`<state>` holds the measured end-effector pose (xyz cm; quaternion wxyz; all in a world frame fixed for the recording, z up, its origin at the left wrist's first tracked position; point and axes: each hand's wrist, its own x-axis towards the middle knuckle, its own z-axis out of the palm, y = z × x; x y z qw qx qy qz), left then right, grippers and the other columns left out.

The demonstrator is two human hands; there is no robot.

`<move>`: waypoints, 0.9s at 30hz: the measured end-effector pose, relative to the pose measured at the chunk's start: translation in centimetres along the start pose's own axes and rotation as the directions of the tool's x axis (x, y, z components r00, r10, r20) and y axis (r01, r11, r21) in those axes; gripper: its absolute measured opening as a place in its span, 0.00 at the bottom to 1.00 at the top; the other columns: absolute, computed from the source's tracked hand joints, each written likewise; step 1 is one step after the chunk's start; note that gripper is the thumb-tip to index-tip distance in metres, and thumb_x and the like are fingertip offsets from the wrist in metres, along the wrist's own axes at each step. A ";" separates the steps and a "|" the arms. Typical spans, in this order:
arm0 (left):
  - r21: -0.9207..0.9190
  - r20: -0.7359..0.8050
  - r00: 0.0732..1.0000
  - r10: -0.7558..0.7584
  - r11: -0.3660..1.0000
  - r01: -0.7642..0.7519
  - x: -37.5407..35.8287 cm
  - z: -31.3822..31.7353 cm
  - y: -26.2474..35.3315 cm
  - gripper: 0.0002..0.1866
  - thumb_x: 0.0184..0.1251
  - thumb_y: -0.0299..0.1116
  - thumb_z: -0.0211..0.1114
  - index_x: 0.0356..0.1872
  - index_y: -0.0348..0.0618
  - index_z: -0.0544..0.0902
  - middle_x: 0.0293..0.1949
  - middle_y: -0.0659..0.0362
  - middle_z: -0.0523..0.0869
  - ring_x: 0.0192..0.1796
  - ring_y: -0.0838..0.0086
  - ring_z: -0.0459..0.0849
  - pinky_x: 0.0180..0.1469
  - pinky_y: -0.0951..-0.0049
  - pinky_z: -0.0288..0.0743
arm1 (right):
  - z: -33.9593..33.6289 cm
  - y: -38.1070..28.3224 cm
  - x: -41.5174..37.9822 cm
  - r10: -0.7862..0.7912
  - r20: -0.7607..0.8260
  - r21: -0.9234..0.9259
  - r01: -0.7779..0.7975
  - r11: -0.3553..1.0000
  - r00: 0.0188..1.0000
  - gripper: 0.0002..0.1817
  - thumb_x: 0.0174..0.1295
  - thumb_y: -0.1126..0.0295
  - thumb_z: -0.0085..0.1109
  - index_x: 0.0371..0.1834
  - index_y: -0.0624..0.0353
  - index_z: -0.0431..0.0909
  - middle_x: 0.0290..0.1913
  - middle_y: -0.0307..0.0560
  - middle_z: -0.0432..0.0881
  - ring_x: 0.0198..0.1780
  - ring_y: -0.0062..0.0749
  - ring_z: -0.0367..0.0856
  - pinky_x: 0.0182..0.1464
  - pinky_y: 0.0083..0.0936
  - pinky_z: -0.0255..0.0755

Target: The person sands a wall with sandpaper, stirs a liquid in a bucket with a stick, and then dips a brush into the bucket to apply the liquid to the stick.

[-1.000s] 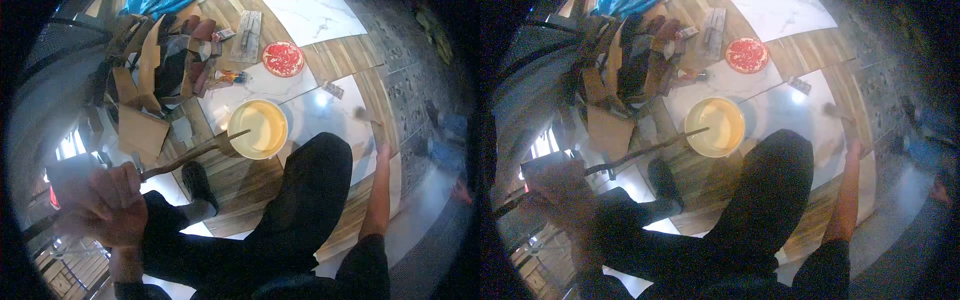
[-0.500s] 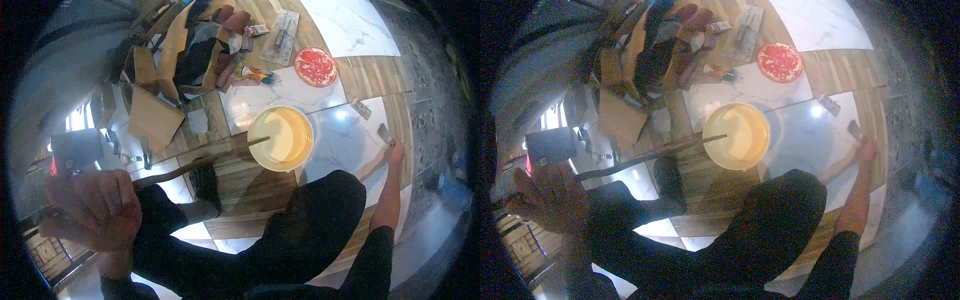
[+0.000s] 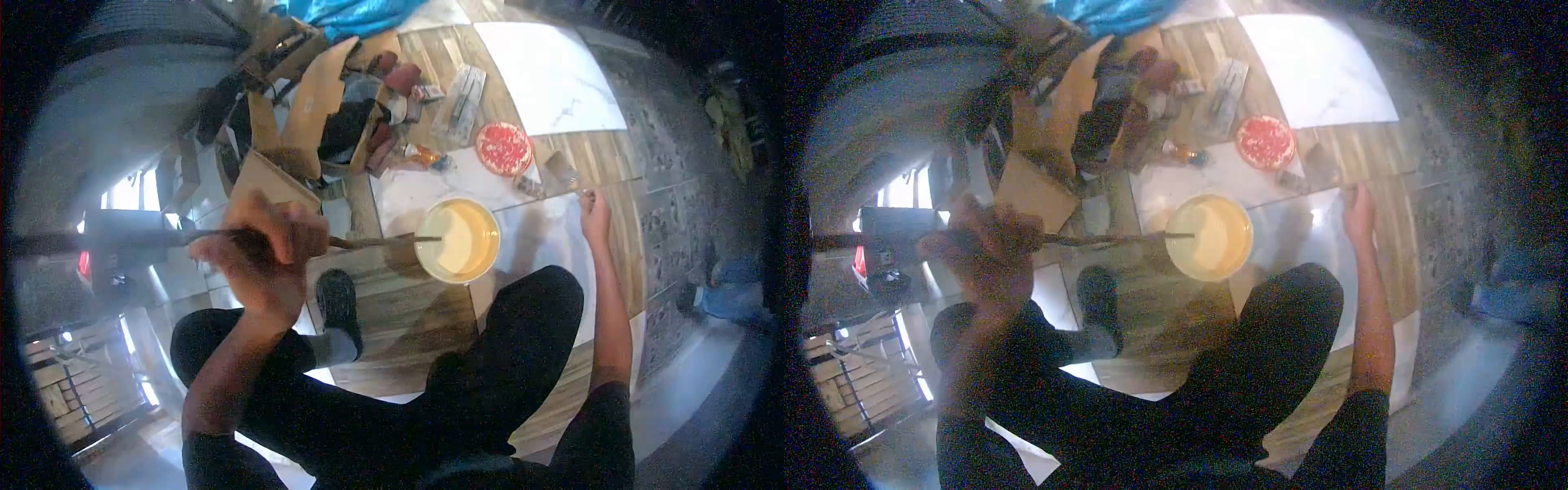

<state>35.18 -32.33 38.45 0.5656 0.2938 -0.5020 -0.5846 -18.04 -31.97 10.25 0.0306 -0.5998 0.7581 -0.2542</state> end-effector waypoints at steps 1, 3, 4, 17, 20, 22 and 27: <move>-0.010 0.007 1.000 0.028 1.000 -0.028 0.3 0.6 -0.2 0.39 0.59 0.78 0.37 0.22 0.46 0.66 0.16 0.64 0.62 0.20 0.76 0.58 0.24 0.71 0.54 | -0.6 -2.1 1.0 -0.015 -0.025 -0.007 0.015 1.000 1.000 0.12 0.60 0.74 0.59 0.45 0.66 0.71 0.35 0.60 0.79 0.41 0.50 0.79 0.43 0.37 0.72; 0.074 -0.044 0.999 0.027 0.997 -0.024 1.0 1.7 -0.4 0.38 0.62 0.76 0.37 0.23 0.45 0.65 0.16 0.64 0.62 0.19 0.78 0.57 0.24 0.73 0.52 | -1.9 -7.4 2.2 -0.052 -0.051 0.311 0.065 0.948 0.997 0.10 0.60 0.74 0.59 0.42 0.63 0.71 0.34 0.51 0.78 0.38 0.37 0.80 0.41 0.29 0.73; 0.096 0.010 0.997 0.073 0.993 -0.074 1.4 1.5 -0.8 0.37 0.66 0.73 0.37 0.23 0.44 0.66 0.17 0.65 0.62 0.19 0.79 0.57 0.24 0.75 0.50 | -2.5 -9.8 2.8 -0.007 0.018 0.429 -0.002 0.903 1.000 0.09 0.61 0.75 0.59 0.42 0.62 0.70 0.34 0.46 0.77 0.38 0.29 0.78 0.39 0.25 0.72; 0.208 -0.234 0.972 -0.029 0.975 0.079 3.6 4.0 0.3 0.08 0.72 0.32 0.58 0.34 0.41 0.72 0.18 0.70 0.69 0.18 0.89 0.61 0.20 0.84 0.51 | -3.4 -28.9 5.5 -0.148 0.124 0.938 -0.067 0.340 0.981 0.10 0.61 0.81 0.58 0.42 0.60 0.68 0.34 0.39 0.77 0.36 0.17 0.74 0.40 0.17 0.70; 0.361 -0.216 0.976 0.015 0.930 0.066 3.8 4.0 0.9 0.05 0.68 0.27 0.62 0.39 0.40 0.74 0.16 0.73 0.67 0.18 0.92 0.60 0.20 0.84 0.51 | -4.2 -31.0 4.1 -0.213 0.133 0.954 -0.067 0.292 0.968 0.13 0.58 0.81 0.61 0.44 0.60 0.69 0.36 0.39 0.76 0.40 0.19 0.75 0.44 0.19 0.70; 0.492 -0.190 0.982 -0.009 0.864 0.103 4.0 4.3 1.6 0.14 0.63 0.22 0.66 0.49 0.39 0.77 0.15 0.76 0.63 0.19 0.94 0.58 0.22 0.87 0.51 | -5.3 -32.0 3.9 -0.298 0.149 0.938 -0.039 0.346 0.943 0.17 0.55 0.80 0.64 0.46 0.60 0.70 0.36 0.38 0.75 0.42 0.21 0.75 0.47 0.19 0.69; 0.510 -0.166 0.983 -0.081 0.846 0.156 3.8 5.1 2.4 0.20 0.62 0.25 0.68 0.55 0.38 0.78 0.16 0.77 0.60 0.19 0.94 0.58 0.25 0.89 0.53 | -6.1 -34.5 3.6 -0.350 0.208 0.975 -0.165 0.149 0.913 0.14 0.55 0.81 0.64 0.42 0.60 0.70 0.36 0.36 0.75 0.41 0.20 0.73 0.47 0.20 0.68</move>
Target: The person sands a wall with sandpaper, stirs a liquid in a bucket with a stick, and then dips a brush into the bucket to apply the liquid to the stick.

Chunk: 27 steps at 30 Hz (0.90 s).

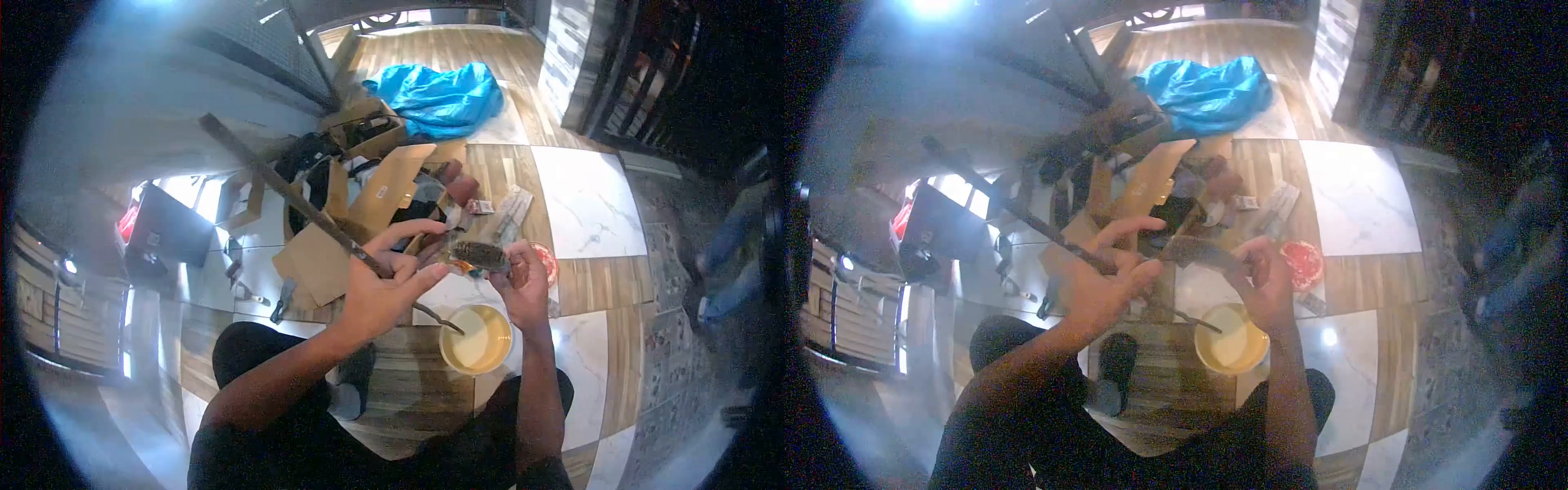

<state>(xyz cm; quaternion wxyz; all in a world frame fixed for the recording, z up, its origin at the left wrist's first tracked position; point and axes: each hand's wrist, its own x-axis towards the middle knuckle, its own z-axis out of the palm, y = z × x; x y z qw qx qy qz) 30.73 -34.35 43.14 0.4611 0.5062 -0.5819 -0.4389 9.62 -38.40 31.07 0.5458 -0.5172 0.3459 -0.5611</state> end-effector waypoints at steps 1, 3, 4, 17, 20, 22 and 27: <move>-0.056 0.018 1.000 0.018 0.998 -0.017 0.1 -0.1 -0.6 0.18 0.62 0.26 0.68 0.54 0.38 0.79 0.16 0.77 0.61 0.19 0.94 0.58 0.25 0.89 0.53 | 0.1 0.1 0.2 -0.030 0.043 0.013 0.029 0.999 0.999 0.14 0.55 0.82 0.64 0.41 0.60 0.70 0.37 0.37 0.74 0.42 0.21 0.73 0.48 0.20 0.67; -0.111 0.031 0.999 0.032 0.993 -0.029 0.0 -0.4 -0.8 0.17 0.62 0.28 0.69 0.52 0.38 0.81 0.16 0.77 0.61 0.19 0.94 0.58 0.26 0.89 0.53 | 0.3 0.0 0.4 -0.017 0.089 0.042 0.013 0.999 0.996 0.16 0.53 0.85 0.64 0.41 0.59 0.70 0.39 0.37 0.74 0.44 0.22 0.72 0.51 0.22 0.66; -0.080 0.009 1.000 0.004 0.997 -0.004 0.0 -0.6 -0.8 0.16 0.62 0.28 0.69 0.50 0.37 0.82 0.16 0.77 0.63 0.20 0.94 0.59 0.26 0.89 0.54 | 0.5 0.2 0.5 -0.016 0.093 0.045 0.012 0.999 0.996 0.16 0.53 0.85 0.64 0.41 0.59 0.70 0.39 0.37 0.74 0.44 0.22 0.72 0.51 0.22 0.66; -0.253 -0.392 0.896 -0.208 0.961 0.113 4.5 -4.9 -9.3 0.11 0.69 0.38 0.63 0.36 0.40 0.83 0.19 0.72 0.70 0.21 0.87 0.63 0.23 0.81 0.53 | 1.7 8.9 2.5 0.212 -0.010 -0.033 -0.212 0.977 0.977 0.10 0.63 0.73 0.60 0.42 0.58 0.69 0.26 0.37 0.76 0.25 0.17 0.72 0.26 0.15 0.64; -0.352 -0.452 0.860 -0.238 0.933 0.073 4.7 -5.0 -11.8 0.10 0.68 0.38 0.63 0.38 0.41 0.82 0.20 0.71 0.71 0.20 0.87 0.64 0.23 0.81 0.54 | -0.2 14.0 2.0 0.346 -0.089 0.028 -0.345 0.938 0.934 0.10 0.65 0.70 0.59 0.44 0.57 0.70 0.24 0.37 0.76 0.21 0.15 0.69 0.21 0.13 0.59; -0.377 -0.475 0.841 -0.258 0.924 0.071 4.5 -5.2 -11.8 0.10 0.68 0.38 0.64 0.38 0.41 0.82 0.20 0.70 0.72 0.20 0.87 0.65 0.22 0.81 0.56 | -0.2 14.2 1.7 0.372 -0.087 0.024 -0.371 0.928 0.924 0.11 0.65 0.68 0.59 0.46 0.57 0.70 0.24 0.37 0.76 0.20 0.15 0.68 0.20 0.13 0.58; -0.153 -0.437 0.885 -0.160 0.983 0.102 4.3 -4.5 -10.5 0.16 0.62 0.41 0.69 0.42 0.40 0.83 0.24 0.66 0.78 0.23 0.84 0.70 0.25 0.80 0.64 | 1.8 11.0 1.9 0.382 -0.016 0.007 -0.382 0.924 0.924 0.21 0.64 0.67 0.61 0.58 0.58 0.68 0.25 0.36 0.76 0.21 0.15 0.66 0.22 0.11 0.56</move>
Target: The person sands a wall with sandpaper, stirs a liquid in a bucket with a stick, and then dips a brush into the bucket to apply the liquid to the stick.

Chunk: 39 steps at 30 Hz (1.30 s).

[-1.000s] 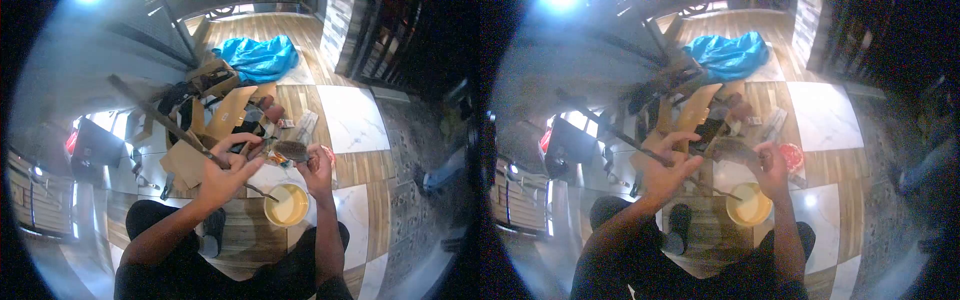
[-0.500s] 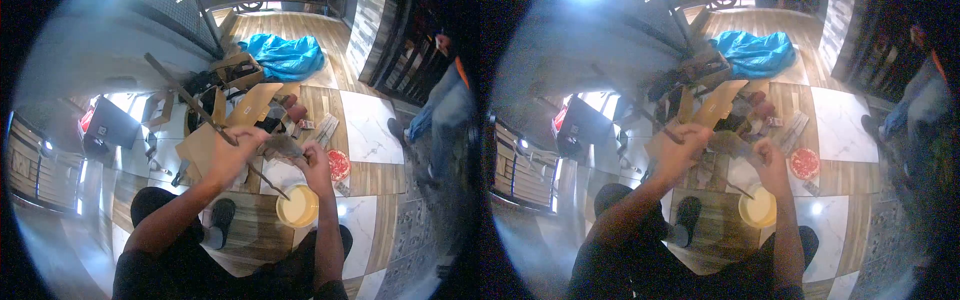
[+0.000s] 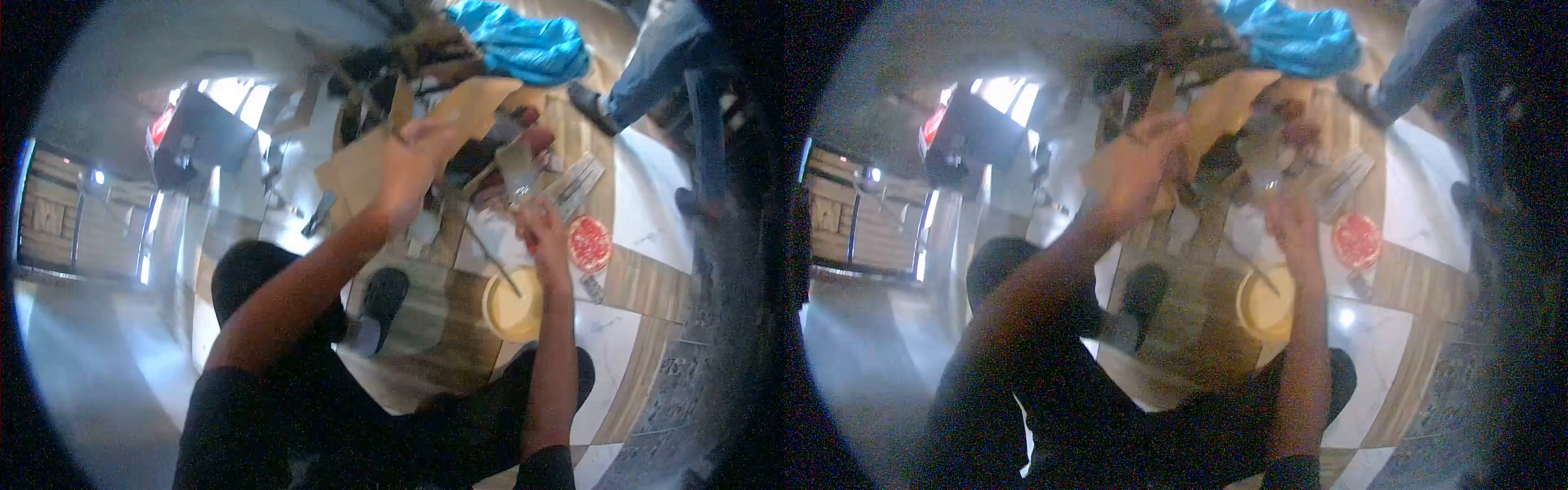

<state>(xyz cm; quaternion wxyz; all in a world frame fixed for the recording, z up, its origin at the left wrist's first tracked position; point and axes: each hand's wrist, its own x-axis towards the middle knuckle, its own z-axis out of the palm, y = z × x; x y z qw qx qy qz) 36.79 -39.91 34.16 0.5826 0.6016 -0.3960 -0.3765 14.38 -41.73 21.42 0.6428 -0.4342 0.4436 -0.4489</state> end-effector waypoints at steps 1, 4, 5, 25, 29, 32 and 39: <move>-0.014 0.019 1.000 0.017 1.000 -0.017 0.3 -0.2 -0.8 0.17 0.60 0.42 0.71 0.43 0.40 0.84 0.25 0.65 0.79 0.23 0.84 0.70 0.25 0.80 0.65 | 0.8 -0.4 -0.2 -0.034 -0.031 0.009 0.034 0.999 0.999 0.21 0.64 0.67 0.60 0.58 0.58 0.68 0.25 0.36 0.75 0.21 0.15 0.66 0.22 0.12 0.56; 0.183 0.152 0.984 -0.092 0.981 0.064 0.7 -1.0 -0.5 0.23 0.64 0.45 0.67 0.55 0.43 0.80 0.45 0.59 0.85 0.47 0.76 0.81 0.50 0.75 0.74 | 0.7 -0.5 -0.1 -0.039 0.118 0.037 0.035 0.999 0.992 0.17 0.65 0.68 0.59 0.54 0.58 0.69 0.26 0.38 0.75 0.23 0.17 0.68 0.23 0.14 0.56; 0.147 0.199 0.976 -0.084 0.988 0.055 1.0 -1.3 -1.7 0.24 0.63 0.47 0.67 0.56 0.45 0.80 0.47 0.60 0.85 0.49 0.75 0.81 0.51 0.74 0.74 | 1.0 -0.1 -0.2 -0.052 0.096 0.049 0.047 0.998 0.994 0.15 0.65 0.68 0.58 0.53 0.57 0.69 0.26 0.38 0.74 0.24 0.17 0.68 0.23 0.15 0.56; 0.154 0.181 0.972 -0.148 0.981 0.121 0.1 -3.7 -0.1 0.13 0.69 0.40 0.63 0.40 0.38 0.83 0.32 0.62 0.83 0.30 0.80 0.79 0.29 0.78 0.71 | 4.5 -1.4 0.8 -0.030 0.168 -0.058 0.040 0.997 0.985 0.12 0.62 0.67 0.63 0.46 0.51 0.74 0.27 0.34 0.79 0.27 0.15 0.73 0.26 0.14 0.59; 0.144 0.166 0.966 -0.197 0.974 0.174 0.4 -3.6 -0.6 0.14 0.71 0.41 0.61 0.42 0.39 0.82 0.29 0.62 0.82 0.27 0.79 0.77 0.25 0.78 0.69 | 3.9 -1.2 1.5 0.006 0.236 -0.020 -0.002 1.000 0.972 0.11 0.63 0.66 0.62 0.46 0.52 0.73 0.27 0.36 0.79 0.27 0.17 0.74 0.27 0.15 0.62; 0.204 0.141 0.962 -0.232 0.958 0.201 0.2 -3.7 0.0 0.14 0.72 0.42 0.59 0.41 0.39 0.82 0.29 0.63 0.81 0.26 0.79 0.76 0.24 0.77 0.68 | 4.4 -0.4 1.7 -0.010 0.257 0.138 -0.026 0.990 0.966 0.11 0.63 0.67 0.61 0.46 0.52 0.73 0.26 0.37 0.78 0.25 0.18 0.72 0.26 0.15 0.61; 0.079 0.139 0.983 -0.121 0.991 0.111 0.8 -4.1 -1.9 0.14 0.72 0.41 0.57 0.40 0.39 0.81 0.30 0.60 0.82 0.25 0.78 0.78 0.21 0.78 0.70 | 3.0 -0.9 2.3 0.053 0.276 0.086 -0.080 0.993 0.960 0.06 0.67 0.67 0.55 0.41 0.55 0.69 0.24 0.37 0.66 0.22 0.18 0.62 0.23 0.15 0.55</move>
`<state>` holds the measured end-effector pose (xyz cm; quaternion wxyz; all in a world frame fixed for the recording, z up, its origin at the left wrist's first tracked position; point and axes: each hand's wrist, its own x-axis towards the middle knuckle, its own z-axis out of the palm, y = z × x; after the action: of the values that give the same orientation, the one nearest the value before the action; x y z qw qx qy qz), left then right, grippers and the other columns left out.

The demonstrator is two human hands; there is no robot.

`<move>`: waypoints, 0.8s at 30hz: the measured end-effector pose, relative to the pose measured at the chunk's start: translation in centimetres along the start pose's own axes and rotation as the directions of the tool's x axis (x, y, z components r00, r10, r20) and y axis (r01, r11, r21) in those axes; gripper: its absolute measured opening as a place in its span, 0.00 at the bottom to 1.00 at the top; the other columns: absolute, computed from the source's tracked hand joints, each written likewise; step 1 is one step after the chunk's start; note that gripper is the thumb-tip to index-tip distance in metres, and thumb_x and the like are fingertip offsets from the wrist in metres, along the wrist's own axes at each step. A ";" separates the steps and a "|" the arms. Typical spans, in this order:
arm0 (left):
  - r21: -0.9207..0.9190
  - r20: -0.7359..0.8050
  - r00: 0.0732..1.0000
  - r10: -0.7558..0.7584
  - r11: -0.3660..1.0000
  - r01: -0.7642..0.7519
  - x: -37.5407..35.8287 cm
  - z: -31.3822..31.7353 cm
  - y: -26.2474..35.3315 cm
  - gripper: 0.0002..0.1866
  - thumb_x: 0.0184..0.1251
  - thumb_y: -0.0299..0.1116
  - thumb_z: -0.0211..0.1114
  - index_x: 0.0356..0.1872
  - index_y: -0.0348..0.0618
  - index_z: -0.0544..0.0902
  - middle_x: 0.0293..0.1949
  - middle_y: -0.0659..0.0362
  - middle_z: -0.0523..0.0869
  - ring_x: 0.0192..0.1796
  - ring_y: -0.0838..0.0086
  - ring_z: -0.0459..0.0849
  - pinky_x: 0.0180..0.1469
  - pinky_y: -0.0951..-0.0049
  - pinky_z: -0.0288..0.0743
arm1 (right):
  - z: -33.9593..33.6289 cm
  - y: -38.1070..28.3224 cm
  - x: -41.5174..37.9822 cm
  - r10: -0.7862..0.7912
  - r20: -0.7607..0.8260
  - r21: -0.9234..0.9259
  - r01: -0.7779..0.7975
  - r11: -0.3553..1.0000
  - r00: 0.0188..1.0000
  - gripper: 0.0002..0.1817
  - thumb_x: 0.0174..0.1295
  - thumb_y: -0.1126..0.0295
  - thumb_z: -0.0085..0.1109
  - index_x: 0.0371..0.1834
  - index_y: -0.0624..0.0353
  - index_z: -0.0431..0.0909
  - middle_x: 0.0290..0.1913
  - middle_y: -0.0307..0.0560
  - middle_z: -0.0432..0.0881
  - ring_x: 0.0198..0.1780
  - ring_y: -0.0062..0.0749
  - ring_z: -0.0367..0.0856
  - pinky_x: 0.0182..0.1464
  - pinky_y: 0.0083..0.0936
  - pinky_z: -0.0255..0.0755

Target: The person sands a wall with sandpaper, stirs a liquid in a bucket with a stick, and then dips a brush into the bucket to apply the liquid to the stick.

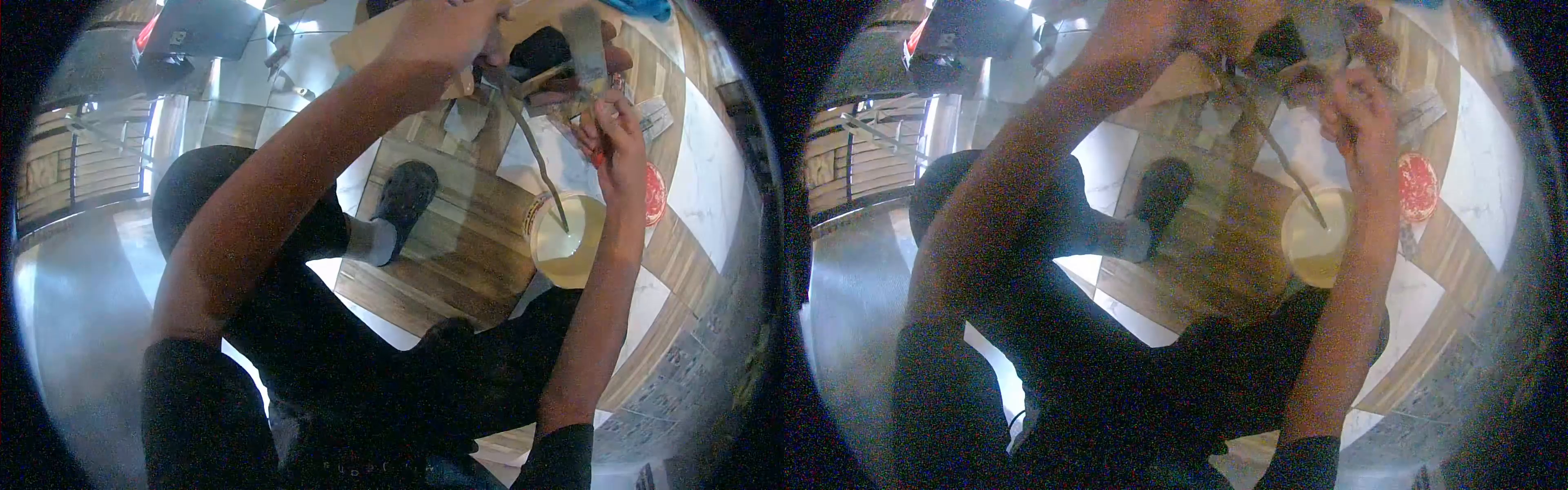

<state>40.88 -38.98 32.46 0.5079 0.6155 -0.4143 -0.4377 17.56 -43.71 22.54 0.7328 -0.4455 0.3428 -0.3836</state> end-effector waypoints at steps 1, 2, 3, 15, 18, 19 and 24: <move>-0.036 0.021 0.996 -0.085 0.996 0.086 0.0 -0.3 0.0 0.13 0.71 0.40 0.58 0.42 0.39 0.81 0.31 0.60 0.82 0.26 0.78 0.78 0.23 0.78 0.71 | 0.4 -0.3 -0.1 0.003 0.000 -0.002 -0.003 1.000 1.000 0.06 0.67 0.67 0.55 0.41 0.55 0.69 0.24 0.37 0.66 0.22 0.18 0.62 0.23 0.15 0.55; -0.069 0.044 0.985 -0.166 0.983 0.169 0.1 -0.5 0.0 0.13 0.71 0.38 0.59 0.43 0.38 0.81 0.32 0.59 0.83 0.27 0.78 0.79 0.25 0.79 0.73 | 0.9 -0.5 -0.2 0.008 -0.055 -0.043 -0.010 0.999 0.998 0.06 0.68 0.67 0.54 0.40 0.55 0.69 0.23 0.37 0.66 0.21 0.18 0.61 0.22 0.15 0.54; -0.070 0.044 0.985 -0.167 0.983 0.170 -0.4 -0.5 0.4 0.13 0.71 0.38 0.59 0.43 0.38 0.81 0.32 0.59 0.83 0.27 0.78 0.79 0.25 0.79 0.73 | 1.4 -0.7 -0.4 0.010 -0.111 -0.083 -0.019 0.996 0.994 0.05 0.68 0.67 0.54 0.39 0.54 0.69 0.23 0.36 0.66 0.21 0.18 0.61 0.21 0.14 0.53; -0.051 0.018 0.999 0.037 0.998 -0.036 -0.2 0.8 0.4 0.09 0.69 0.35 0.62 0.37 0.39 0.81 0.29 0.61 0.82 0.29 0.79 0.78 0.30 0.78 0.71 | 2.2 -0.5 -1.0 0.060 0.116 -0.029 -0.057 0.998 0.991 0.06 0.65 0.67 0.57 0.41 0.54 0.74 0.25 0.35 0.72 0.22 0.13 0.64 0.19 0.12 0.54; -0.095 0.040 0.997 0.062 0.994 -0.058 -0.5 0.6 0.4 0.09 0.69 0.34 0.62 0.36 0.38 0.81 0.27 0.61 0.80 0.26 0.78 0.76 0.28 0.77 0.69 | 2.5 -0.3 -1.3 0.069 0.043 0.019 -0.070 0.997 0.997 0.05 0.66 0.66 0.55 0.40 0.53 0.73 0.25 0.34 0.69 0.21 0.13 0.61 0.19 0.12 0.52; -0.181 0.040 0.999 0.016 0.983 -0.009 -1.0 0.7 1.1 0.09 0.69 0.34 0.62 0.36 0.37 0.80 0.26 0.61 0.80 0.25 0.78 0.76 0.27 0.76 0.69 | 2.1 -0.1 -1.3 0.068 0.038 0.016 -0.069 0.998 0.997 0.05 0.66 0.66 0.55 0.40 0.53 0.73 0.25 0.34 0.69 0.21 0.13 0.61 0.19 0.12 0.52; -0.173 -0.011 1.000 -0.001 0.985 0.000 0.2 1.2 0.3 0.09 0.69 0.34 0.62 0.36 0.37 0.80 0.24 0.60 0.80 0.24 0.77 0.76 0.26 0.76 0.68 | 1.9 -0.2 -1.5 0.049 0.103 0.144 -0.063 0.987 0.994 0.05 0.67 0.65 0.55 0.38 0.52 0.72 0.23 0.32 0.67 0.21 0.13 0.59 0.19 0.12 0.51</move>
<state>39.81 -39.51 32.65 0.5616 0.5716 -0.3717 -0.4687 18.38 -41.68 23.63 0.7902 -0.3987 0.2892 -0.3647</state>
